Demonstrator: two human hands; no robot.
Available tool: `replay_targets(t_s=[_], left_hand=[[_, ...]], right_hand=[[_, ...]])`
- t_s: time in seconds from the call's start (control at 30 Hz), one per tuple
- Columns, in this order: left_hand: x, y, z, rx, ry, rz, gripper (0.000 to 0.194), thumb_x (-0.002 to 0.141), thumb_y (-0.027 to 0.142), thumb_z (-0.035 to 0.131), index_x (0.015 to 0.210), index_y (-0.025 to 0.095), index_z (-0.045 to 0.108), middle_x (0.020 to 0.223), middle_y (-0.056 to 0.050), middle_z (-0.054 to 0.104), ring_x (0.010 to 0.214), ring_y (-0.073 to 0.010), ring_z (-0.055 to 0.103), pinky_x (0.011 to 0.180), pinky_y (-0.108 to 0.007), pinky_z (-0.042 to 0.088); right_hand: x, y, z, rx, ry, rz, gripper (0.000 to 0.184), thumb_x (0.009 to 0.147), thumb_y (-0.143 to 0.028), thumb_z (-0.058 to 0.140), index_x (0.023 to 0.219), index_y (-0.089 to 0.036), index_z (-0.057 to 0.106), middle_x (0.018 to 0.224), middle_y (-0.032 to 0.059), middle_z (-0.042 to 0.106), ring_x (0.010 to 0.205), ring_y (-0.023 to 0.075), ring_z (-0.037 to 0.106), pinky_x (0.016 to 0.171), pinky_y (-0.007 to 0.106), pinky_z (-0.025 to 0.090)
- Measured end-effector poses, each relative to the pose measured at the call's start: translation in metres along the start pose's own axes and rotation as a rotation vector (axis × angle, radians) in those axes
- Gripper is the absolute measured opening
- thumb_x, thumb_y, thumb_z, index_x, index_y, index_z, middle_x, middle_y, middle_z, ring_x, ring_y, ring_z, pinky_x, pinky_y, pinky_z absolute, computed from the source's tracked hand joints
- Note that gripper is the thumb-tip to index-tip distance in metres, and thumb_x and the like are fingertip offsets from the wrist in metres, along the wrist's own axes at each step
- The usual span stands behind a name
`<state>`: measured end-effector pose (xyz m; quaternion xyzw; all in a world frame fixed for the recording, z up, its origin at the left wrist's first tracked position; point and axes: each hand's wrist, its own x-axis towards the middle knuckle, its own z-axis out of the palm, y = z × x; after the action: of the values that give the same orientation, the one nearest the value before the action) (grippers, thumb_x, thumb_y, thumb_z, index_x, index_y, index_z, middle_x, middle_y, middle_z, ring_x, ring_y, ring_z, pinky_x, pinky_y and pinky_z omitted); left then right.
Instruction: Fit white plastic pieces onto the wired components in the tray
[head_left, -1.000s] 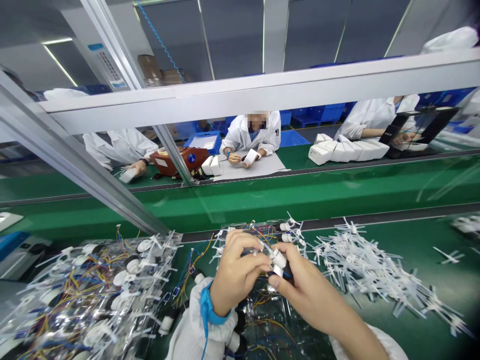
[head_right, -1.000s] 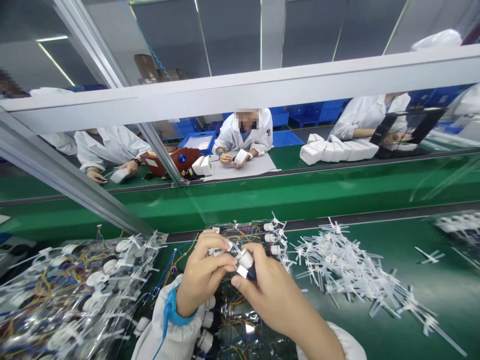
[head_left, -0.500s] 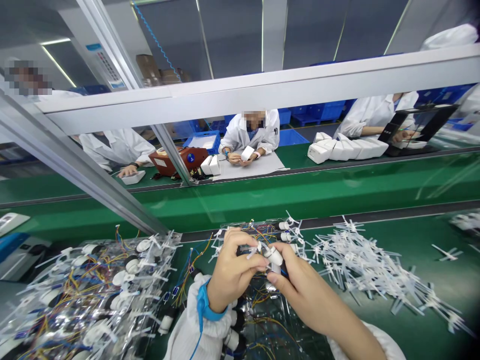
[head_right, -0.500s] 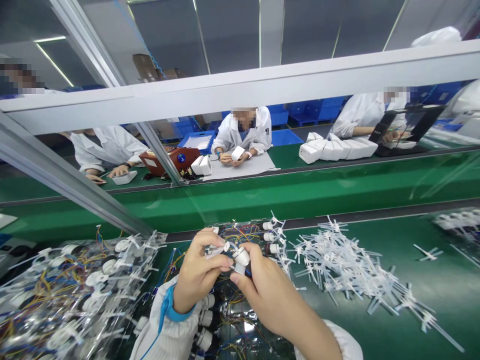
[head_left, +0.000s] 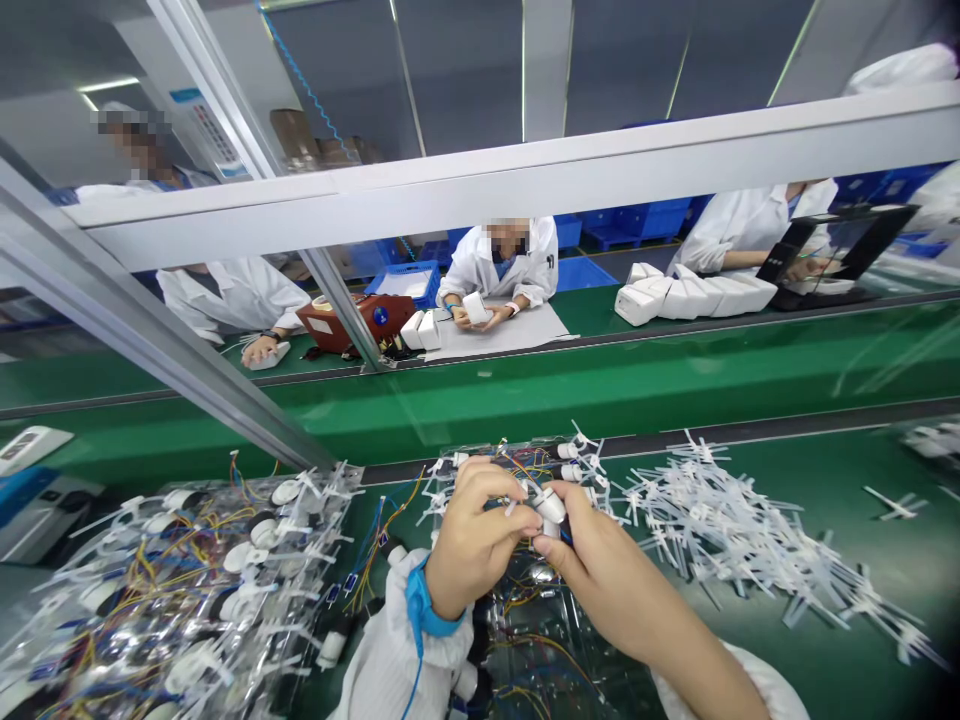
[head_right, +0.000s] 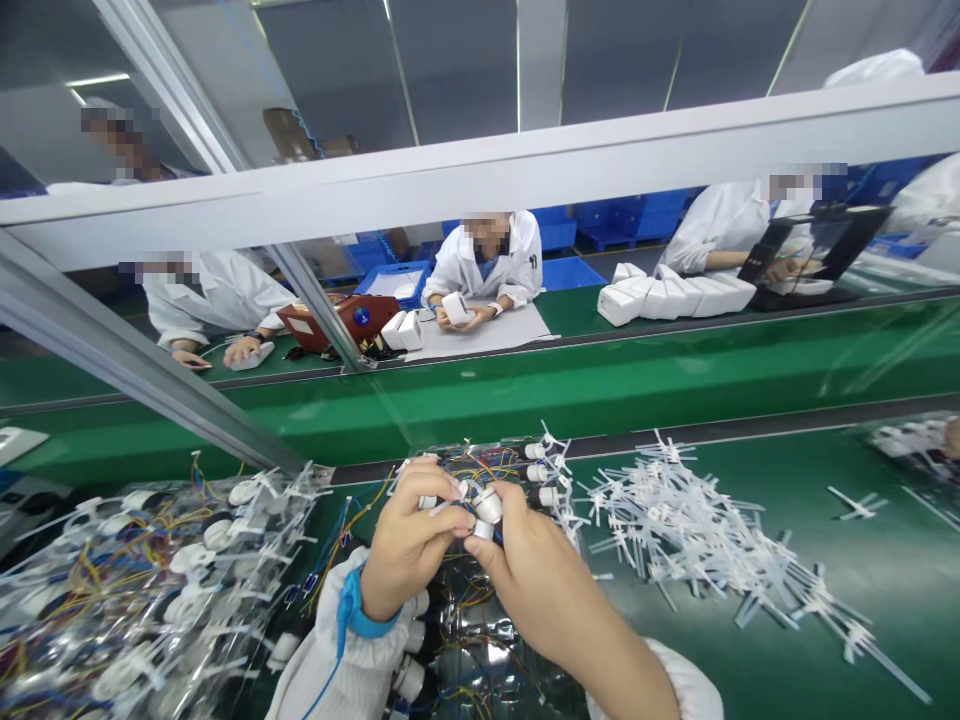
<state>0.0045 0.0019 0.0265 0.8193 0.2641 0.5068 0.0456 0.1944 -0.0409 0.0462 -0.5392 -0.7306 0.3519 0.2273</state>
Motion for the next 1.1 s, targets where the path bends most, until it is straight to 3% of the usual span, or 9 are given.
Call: replay_targets(t_s=[0.17, 0.3, 0.4, 0.5, 0.6, 0.7, 0.8, 0.93, 1.1], left_hand=[[0.006, 0.008, -0.011, 0.024, -0.029, 0.003, 0.021, 0.099, 0.018, 0.057, 0.085, 0.024, 0.072, 0.103, -0.005, 0.061, 0.101, -0.0208, 0.057, 0.101, -0.046, 0.042], [0.007, 0.014, -0.022, 0.051, -0.111, -0.08, 0.017, 0.098, 0.023, 0.061, 0.091, 0.026, 0.075, 0.126, -0.008, 0.056, 0.116, -0.0249, 0.053, 0.097, -0.043, 0.044], [0.004, 0.019, -0.031, -0.076, -0.127, -0.113, 0.013, 0.097, 0.029, 0.064, 0.095, 0.028, 0.077, 0.141, -0.007, 0.048, 0.127, -0.0271, 0.049, 0.104, -0.045, 0.042], [-0.002, 0.028, -0.034, -0.278, -0.049, -0.182, 0.017, 0.096, 0.036, 0.065, 0.091, 0.024, 0.075, 0.138, -0.009, 0.049, 0.124, -0.0269, 0.053, 0.105, -0.044, 0.043], [-0.012, 0.04, -0.025, -0.353, 0.115, -0.407, 0.027, 0.098, 0.038, 0.062, 0.081, 0.018, 0.069, 0.107, -0.008, 0.06, 0.1, -0.0205, 0.059, 0.089, -0.034, 0.048], [-0.026, 0.051, -0.003, -0.399, 0.318, -0.702, 0.033, 0.103, 0.038, 0.054, 0.079, 0.017, 0.062, 0.084, -0.003, 0.056, 0.081, -0.0155, 0.054, 0.077, -0.028, 0.046], [-0.036, 0.065, 0.017, -0.65, 0.387, -0.924, 0.033, 0.103, 0.046, 0.049, 0.1, 0.018, 0.065, 0.097, -0.006, 0.062, 0.09, -0.0183, 0.058, 0.082, -0.031, 0.048], [-0.032, 0.088, 0.029, -1.047, 0.288, -1.128, 0.048, 0.094, 0.045, 0.065, 0.136, 0.025, 0.055, 0.135, -0.009, 0.059, 0.121, -0.025, 0.057, 0.099, -0.036, 0.048], [-0.019, 0.092, 0.033, -1.241, 0.394, -1.244, 0.033, 0.086, 0.037, 0.075, 0.114, 0.02, 0.067, 0.117, -0.007, 0.067, 0.115, -0.0248, 0.062, 0.101, -0.037, 0.048]], right_hand=[[-0.003, 0.0, 0.0, 0.085, -0.009, -0.057, 0.035, 0.104, -0.036, 0.042, 0.136, -0.021, 0.038, 0.12, 0.013, 0.065, 0.105, 0.0311, 0.064, 0.088, 0.043, 0.048], [-0.003, -0.002, -0.004, 0.162, -0.022, -0.075, 0.035, 0.104, -0.04, 0.045, 0.135, -0.024, 0.039, 0.124, 0.0101, 0.064, 0.109, 0.0283, 0.063, 0.09, 0.04, 0.048], [-0.002, 0.0, -0.008, 0.169, 0.012, -0.092, 0.037, 0.103, -0.039, 0.046, 0.136, -0.024, 0.039, 0.124, 0.0107, 0.065, 0.109, 0.0286, 0.063, 0.092, 0.042, 0.048], [-0.002, 0.001, -0.01, 0.143, 0.105, -0.11, 0.04, 0.102, -0.036, 0.046, 0.138, -0.022, 0.036, 0.129, 0.0138, 0.063, 0.114, 0.0305, 0.062, 0.097, 0.046, 0.046], [-0.004, 0.001, -0.013, 0.15, 0.142, -0.127, 0.043, 0.101, -0.035, 0.047, 0.14, -0.022, 0.033, 0.133, 0.0149, 0.06, 0.118, 0.0303, 0.06, 0.099, 0.046, 0.045], [-0.006, -0.001, -0.014, 0.154, 0.082, -0.117, 0.043, 0.1, -0.032, 0.049, 0.14, -0.022, 0.036, 0.127, 0.0133, 0.064, 0.112, 0.0294, 0.063, 0.098, 0.046, 0.047], [-0.007, -0.006, -0.01, 0.135, 0.052, -0.111, 0.046, 0.1, -0.027, 0.048, 0.142, -0.019, 0.034, 0.124, 0.0145, 0.065, 0.11, 0.03, 0.065, 0.096, 0.047, 0.049], [-0.011, -0.011, 0.004, 0.012, 0.064, -0.143, 0.053, 0.098, -0.017, 0.048, 0.148, -0.01, 0.032, 0.135, 0.0216, 0.057, 0.123, 0.0339, 0.059, 0.101, 0.051, 0.048], [-0.021, -0.016, 0.015, -0.072, -0.017, -0.292, 0.064, 0.094, -0.003, 0.039, 0.156, -0.003, 0.028, 0.143, 0.0244, 0.046, 0.136, 0.0312, 0.047, 0.113, 0.049, 0.042]])
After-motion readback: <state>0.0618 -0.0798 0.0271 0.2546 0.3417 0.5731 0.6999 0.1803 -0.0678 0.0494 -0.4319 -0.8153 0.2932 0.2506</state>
